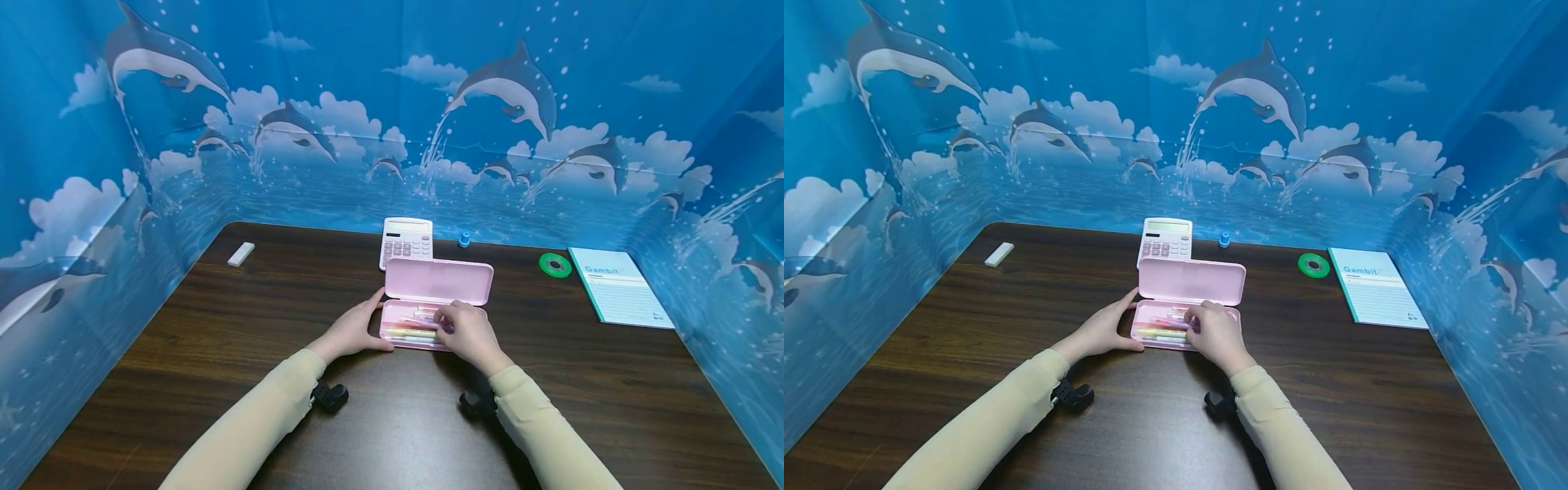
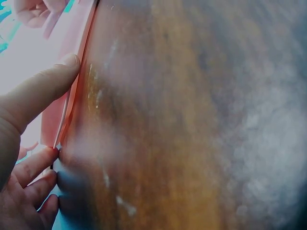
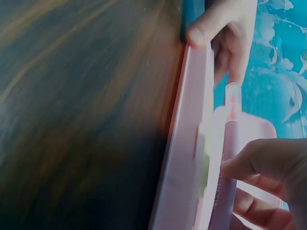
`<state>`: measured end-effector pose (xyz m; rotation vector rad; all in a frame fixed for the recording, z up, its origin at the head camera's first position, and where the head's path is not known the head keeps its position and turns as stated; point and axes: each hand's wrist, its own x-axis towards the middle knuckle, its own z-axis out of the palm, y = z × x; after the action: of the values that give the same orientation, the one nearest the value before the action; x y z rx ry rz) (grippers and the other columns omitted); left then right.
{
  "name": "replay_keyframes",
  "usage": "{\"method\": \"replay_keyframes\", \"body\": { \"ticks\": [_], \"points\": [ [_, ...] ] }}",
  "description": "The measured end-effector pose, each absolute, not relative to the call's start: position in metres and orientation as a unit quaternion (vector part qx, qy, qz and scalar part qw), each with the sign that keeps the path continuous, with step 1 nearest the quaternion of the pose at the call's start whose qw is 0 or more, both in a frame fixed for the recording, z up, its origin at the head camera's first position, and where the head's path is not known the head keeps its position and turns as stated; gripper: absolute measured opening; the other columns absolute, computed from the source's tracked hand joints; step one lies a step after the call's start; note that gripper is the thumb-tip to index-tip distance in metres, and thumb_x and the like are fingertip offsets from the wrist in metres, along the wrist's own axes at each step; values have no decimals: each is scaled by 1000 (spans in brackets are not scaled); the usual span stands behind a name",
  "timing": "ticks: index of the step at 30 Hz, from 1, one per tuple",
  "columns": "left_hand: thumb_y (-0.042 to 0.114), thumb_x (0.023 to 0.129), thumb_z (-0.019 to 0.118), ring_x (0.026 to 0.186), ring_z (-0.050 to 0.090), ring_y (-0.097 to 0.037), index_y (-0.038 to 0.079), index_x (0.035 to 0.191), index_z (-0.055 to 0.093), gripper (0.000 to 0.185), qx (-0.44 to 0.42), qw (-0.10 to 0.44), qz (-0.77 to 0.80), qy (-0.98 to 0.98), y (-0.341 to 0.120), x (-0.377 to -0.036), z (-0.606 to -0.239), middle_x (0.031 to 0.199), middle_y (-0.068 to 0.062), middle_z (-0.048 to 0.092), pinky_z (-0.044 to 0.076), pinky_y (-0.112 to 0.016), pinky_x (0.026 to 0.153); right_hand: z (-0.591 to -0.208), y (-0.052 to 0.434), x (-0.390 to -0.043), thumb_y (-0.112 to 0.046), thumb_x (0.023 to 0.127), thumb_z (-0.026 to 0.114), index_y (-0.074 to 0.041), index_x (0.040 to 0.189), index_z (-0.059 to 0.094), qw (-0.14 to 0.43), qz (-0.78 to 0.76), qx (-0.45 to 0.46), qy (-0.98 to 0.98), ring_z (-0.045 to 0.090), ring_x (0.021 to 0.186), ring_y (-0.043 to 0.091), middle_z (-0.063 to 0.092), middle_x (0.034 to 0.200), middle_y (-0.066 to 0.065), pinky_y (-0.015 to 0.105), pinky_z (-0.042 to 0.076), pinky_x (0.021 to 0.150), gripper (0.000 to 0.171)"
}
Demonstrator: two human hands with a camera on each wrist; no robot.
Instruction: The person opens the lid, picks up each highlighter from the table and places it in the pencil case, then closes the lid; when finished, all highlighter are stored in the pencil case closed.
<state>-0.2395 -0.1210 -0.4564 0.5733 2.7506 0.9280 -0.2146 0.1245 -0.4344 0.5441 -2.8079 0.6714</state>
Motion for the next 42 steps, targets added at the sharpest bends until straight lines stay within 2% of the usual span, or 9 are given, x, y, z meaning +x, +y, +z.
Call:
{"method": "replay_keyframes", "body": {
  "ticks": [4, 8, 13, 17, 24, 37, 42],
  "points": [
    [43, 68, 84, 136, 37, -27, 12, 154, 12, 116, 194, 90, 311, 926, -121, -240, -456, 145, -8, 45, 31, -46, 109, -435, 115, -216, -11, 70, 77, -11, 78, 67, 115, 234, 212, -942, 48, 68, 14, 55, 73, -2, 30, 45, 64, 13],
    [42, 68, 84, 135, 38, -27, 11, 154, 13, 116, 192, 89, 310, 927, -120, -240, -456, 144, -9, 45, 32, -45, 109, -433, 109, -216, -10, 72, 77, -12, 79, 67, 99, 245, 220, -939, 48, 69, 14, 55, 74, -1, 30, 45, 63, 13],
    [43, 68, 84, 135, 37, -28, 12, 153, 13, 115, 192, 90, 310, 927, -120, -239, -456, 144, -9, 45, 32, -46, 108, -432, 109, -215, -12, 76, 77, -14, 84, 69, 69, 252, 205, -943, 49, 70, 13, 56, 76, -2, 29, 45, 64, 11],
    [42, 68, 84, 135, 37, -28, 11, 153, 12, 115, 193, 91, 310, 926, -120, -239, -456, 144, -9, 45, 32, -46, 109, -432, 114, -213, -12, 79, 75, -12, 86, 70, 76, 256, 191, -945, 48, 70, 14, 57, 77, -2, 29, 45, 66, 9],
    [42, 68, 84, 135, 37, -28, 12, 154, 12, 116, 189, 93, 310, 927, -120, -238, -455, 144, -7, 45, 32, -45, 109, -434, 133, -212, -12, 80, 74, -12, 89, 70, 83, 264, 160, -948, 55, 72, 14, 62, 81, 0, 32, 49, 69, 9],
    [40, 67, 85, 133, 40, -27, 10, 153, 13, 116, 189, 87, 315, 926, -121, -239, -458, 142, -9, 48, 32, -45, 109, -441, 184, -210, -8, 83, 69, -2, 106, 66, 91, 290, 86, -949, 53, 77, 22, 59, 91, 11, 36, 51, 70, 24],
    [40, 67, 85, 132, 41, -27, 9, 153, 13, 117, 187, 88, 316, 926, -121, -240, -458, 141, -8, 48, 32, -45, 109, -445, 202, -214, -10, 85, 67, 1, 122, 58, 70, 291, 57, -952, 59, 83, 26, 61, 96, 16, 43, 53, 73, 39]
  ]
}}
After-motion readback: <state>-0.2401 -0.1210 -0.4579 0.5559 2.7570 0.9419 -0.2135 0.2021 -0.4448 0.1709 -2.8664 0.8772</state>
